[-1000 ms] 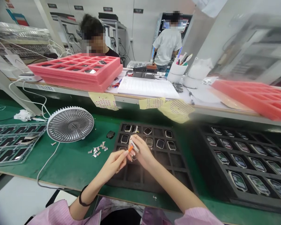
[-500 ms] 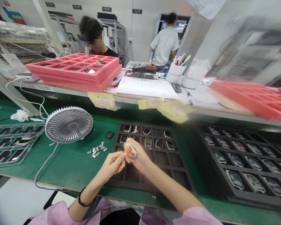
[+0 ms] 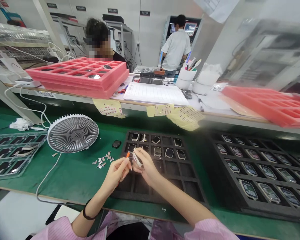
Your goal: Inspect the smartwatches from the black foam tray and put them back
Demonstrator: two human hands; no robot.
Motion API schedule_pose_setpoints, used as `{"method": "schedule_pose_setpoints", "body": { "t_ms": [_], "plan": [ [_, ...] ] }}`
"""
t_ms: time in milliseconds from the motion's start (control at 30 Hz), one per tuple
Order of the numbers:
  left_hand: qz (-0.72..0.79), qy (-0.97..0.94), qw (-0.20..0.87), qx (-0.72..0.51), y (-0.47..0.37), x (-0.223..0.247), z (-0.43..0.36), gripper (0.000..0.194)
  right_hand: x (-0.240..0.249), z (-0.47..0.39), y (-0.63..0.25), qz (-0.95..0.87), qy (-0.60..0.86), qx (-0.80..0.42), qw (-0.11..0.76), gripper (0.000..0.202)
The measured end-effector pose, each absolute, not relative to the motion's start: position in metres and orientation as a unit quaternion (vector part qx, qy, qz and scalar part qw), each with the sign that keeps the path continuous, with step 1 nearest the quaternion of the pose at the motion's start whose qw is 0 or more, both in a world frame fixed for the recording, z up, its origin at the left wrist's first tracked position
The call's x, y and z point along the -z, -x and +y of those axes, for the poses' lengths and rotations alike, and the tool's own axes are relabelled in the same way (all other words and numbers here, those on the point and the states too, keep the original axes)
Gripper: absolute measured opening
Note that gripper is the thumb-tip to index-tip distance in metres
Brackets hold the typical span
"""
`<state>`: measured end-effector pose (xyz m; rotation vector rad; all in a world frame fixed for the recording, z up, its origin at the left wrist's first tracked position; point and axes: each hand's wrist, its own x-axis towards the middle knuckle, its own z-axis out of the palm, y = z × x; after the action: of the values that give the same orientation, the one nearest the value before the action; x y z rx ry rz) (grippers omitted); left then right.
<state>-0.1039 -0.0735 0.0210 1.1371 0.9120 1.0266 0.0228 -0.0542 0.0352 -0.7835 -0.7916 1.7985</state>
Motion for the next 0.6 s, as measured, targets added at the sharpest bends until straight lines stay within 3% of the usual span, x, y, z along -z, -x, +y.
{"method": "schedule_pose_setpoints", "body": {
  "t_ms": [167, 333, 400, 600],
  "plan": [
    [0.416, -0.515, 0.59, -0.462, 0.098, -0.023, -0.072, 0.049, -0.026, -0.056, -0.02, -0.475, 0.408, -0.622, 0.471, 0.034],
    [0.462, -0.525, 0.548, -0.459, 0.122, -0.017, -0.072, 0.042, -0.016, -0.018, -0.062, -0.574, 0.518, -0.419, 0.476, 0.035],
    [0.506, -0.549, 0.498, -0.442, 0.145, -0.012, -0.07, 0.04, -0.012, 0.008, -0.096, -0.605, 0.607, -0.273, 0.438, 0.037],
    [0.66, -0.624, 0.276, -0.312, 0.204, 0.008, -0.068, 0.038, 0.016, 0.056, -0.174, -0.626, 0.669, -0.138, 0.375, 0.029]
  ]
}}
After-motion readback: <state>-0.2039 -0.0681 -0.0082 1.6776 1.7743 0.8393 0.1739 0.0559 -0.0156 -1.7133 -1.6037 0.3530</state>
